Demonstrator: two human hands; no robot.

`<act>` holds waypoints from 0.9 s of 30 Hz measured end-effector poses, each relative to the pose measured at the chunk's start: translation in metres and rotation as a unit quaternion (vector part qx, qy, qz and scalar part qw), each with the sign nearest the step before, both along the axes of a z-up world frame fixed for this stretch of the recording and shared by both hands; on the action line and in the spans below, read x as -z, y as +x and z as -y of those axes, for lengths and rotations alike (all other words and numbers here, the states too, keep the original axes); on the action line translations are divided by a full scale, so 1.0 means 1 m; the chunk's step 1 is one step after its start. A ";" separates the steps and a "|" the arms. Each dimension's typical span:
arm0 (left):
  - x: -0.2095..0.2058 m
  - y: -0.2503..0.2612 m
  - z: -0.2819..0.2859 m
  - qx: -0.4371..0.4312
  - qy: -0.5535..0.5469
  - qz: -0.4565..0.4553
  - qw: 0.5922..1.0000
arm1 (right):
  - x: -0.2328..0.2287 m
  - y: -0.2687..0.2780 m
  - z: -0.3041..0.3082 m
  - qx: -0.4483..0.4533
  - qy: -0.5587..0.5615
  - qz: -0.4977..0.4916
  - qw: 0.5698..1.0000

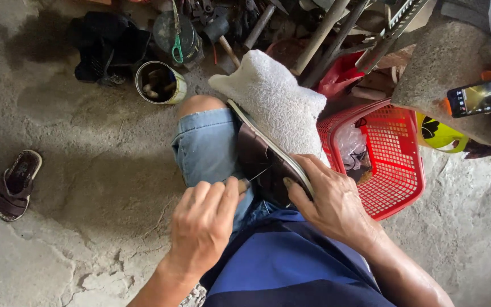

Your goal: Hand-stitching the strap of a brown sandal using a needle and thread.

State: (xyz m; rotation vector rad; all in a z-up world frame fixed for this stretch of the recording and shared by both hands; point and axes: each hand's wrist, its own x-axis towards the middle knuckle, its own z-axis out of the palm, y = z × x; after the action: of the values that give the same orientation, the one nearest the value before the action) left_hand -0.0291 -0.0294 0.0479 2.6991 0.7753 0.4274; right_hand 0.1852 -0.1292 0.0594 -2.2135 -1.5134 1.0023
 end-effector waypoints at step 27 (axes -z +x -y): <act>0.055 0.061 0.022 -0.032 -0.221 -0.081 0.971 | 0.020 0.019 0.014 -0.091 0.086 0.045 0.991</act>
State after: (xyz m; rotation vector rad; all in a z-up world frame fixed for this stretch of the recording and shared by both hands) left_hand 0.0320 -0.0517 -0.0076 2.3127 0.8839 0.0360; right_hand 0.2046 -0.1433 0.0393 -2.0555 -1.7974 0.7958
